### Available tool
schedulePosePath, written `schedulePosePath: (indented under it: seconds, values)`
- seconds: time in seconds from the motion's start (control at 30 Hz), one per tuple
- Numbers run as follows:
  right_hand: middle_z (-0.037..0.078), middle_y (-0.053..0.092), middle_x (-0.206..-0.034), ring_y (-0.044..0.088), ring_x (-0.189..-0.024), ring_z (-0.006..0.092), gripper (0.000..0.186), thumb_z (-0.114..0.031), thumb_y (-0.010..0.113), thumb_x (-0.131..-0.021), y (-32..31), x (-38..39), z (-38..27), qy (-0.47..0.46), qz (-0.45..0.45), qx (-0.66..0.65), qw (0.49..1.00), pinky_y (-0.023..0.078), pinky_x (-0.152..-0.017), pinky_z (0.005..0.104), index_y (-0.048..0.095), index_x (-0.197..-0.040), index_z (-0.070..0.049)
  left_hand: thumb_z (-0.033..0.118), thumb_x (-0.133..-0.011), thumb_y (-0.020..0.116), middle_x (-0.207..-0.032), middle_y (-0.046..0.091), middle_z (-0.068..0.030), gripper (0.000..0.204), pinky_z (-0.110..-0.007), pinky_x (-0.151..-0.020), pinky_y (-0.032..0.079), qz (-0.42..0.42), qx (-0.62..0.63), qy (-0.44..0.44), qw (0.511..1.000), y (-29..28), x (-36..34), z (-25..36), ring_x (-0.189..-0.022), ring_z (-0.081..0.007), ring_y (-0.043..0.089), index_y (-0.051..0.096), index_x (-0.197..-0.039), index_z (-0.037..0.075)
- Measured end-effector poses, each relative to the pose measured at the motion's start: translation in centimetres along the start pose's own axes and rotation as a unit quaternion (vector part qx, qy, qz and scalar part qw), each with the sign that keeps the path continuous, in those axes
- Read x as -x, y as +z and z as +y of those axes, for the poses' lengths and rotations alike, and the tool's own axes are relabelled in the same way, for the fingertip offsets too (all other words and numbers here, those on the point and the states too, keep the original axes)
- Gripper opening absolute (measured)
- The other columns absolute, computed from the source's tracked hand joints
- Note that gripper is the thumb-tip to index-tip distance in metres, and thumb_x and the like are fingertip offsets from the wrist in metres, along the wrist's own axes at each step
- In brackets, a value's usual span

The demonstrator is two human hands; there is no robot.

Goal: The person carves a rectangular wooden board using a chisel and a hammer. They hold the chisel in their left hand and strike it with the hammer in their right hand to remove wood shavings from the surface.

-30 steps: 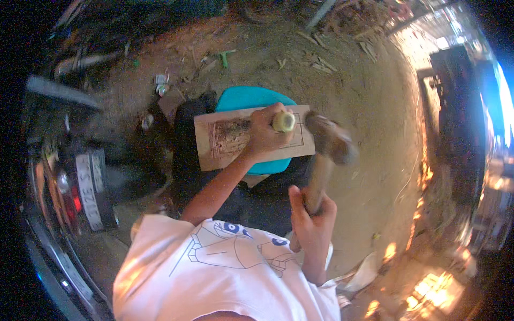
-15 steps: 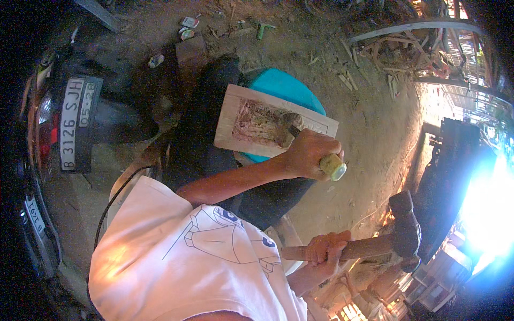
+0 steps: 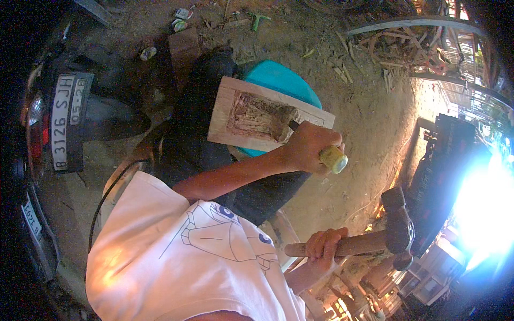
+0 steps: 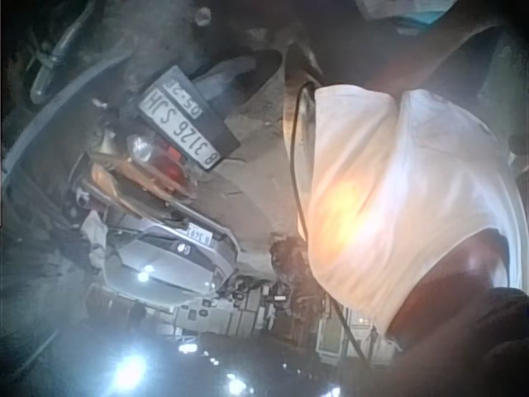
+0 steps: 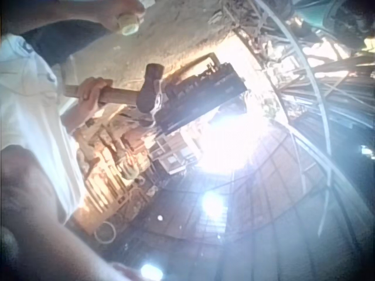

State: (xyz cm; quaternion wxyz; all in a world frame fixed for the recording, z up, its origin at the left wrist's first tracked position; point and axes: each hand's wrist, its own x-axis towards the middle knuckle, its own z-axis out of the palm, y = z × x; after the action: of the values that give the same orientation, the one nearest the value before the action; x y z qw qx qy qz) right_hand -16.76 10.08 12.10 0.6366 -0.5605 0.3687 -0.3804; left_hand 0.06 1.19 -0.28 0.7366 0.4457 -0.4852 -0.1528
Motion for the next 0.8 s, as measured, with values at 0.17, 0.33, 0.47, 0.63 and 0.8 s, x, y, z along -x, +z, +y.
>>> schedulePosePath:
  seconds: [0.17,0.33,0.47,0.63,0.8]
  values:
    - [-0.001,0.031,-0.046,0.027,-0.03,0.0056,0.024,-0.017,0.041,-0.099,0.5,-0.2,-0.1,-0.013,0.004,0.036,0.999,0.026,-0.026,0.0205,0.036,-0.077,-0.009,0.022,-0.058,0.07,-0.06,0.055,-0.0053,0.025,-0.04,-0.048,0.043,0.001,0.003,0.015,1.0,-0.7,-0.8,-0.1,-0.056,-0.0267,0.059,0.051,-0.07,0.011]
    - [-0.001,0.03,-0.045,0.026,-0.029,0.0054,0.025,-0.017,0.039,-0.099,0.9,-0.7,-0.1,-0.004,-0.005,0.018,1.0,0.026,-0.026,0.0209,0.035,-0.076,-0.01,0.022,-0.058,0.07,-0.06,0.055,-0.005,0.025,-0.04,-0.048,0.043,0.02,0.017,0.02,0.999,-1.1,-1.3,-0.3,-0.057,-0.0259,0.06,0.05,-0.07,0.011]
    - [-0.002,0.036,-0.046,0.033,-0.031,0.007,0.015,-0.013,0.048,-0.095,0.0,-0.5,0.1,0.029,-0.009,-0.039,0.999,0.032,-0.029,0.0232,0.042,-0.081,-0.011,0.019,-0.052,0.074,-0.068,0.061,-0.004,0.03,-0.035,-0.052,0.046,-0.004,-0.005,-0.011,1.0,-1.1,-0.6,-0.7,-0.061,-0.0247,0.062,0.056,-0.075,0.013]
    - [-0.002,0.036,-0.045,0.034,-0.031,0.0072,0.01,-0.012,0.048,-0.095,-0.4,-0.6,0.1,0.038,-0.013,-0.042,0.998,0.032,-0.028,0.0234,0.044,-0.086,-0.01,0.022,-0.059,0.07,-0.058,0.054,-0.0062,0.025,-0.039,-0.045,0.042,0.042,0.003,0.027,0.999,-1.0,-0.9,-0.8,-0.053,-0.0266,0.058,0.05,-0.068,0.01]
    - [-0.001,0.036,-0.044,0.033,-0.03,0.0069,0.006,-0.011,0.048,-0.095,-0.3,-0.6,0.3,0.046,-0.014,-0.061,0.997,0.031,-0.027,0.0229,0.045,-0.09,-0.01,0.021,-0.059,0.07,-0.055,0.052,-0.0075,0.024,-0.039,-0.045,0.041,0.058,0.022,0.008,0.998,-1.5,-1.1,-0.9,-0.05,-0.0275,0.057,0.05,-0.065,0.009]
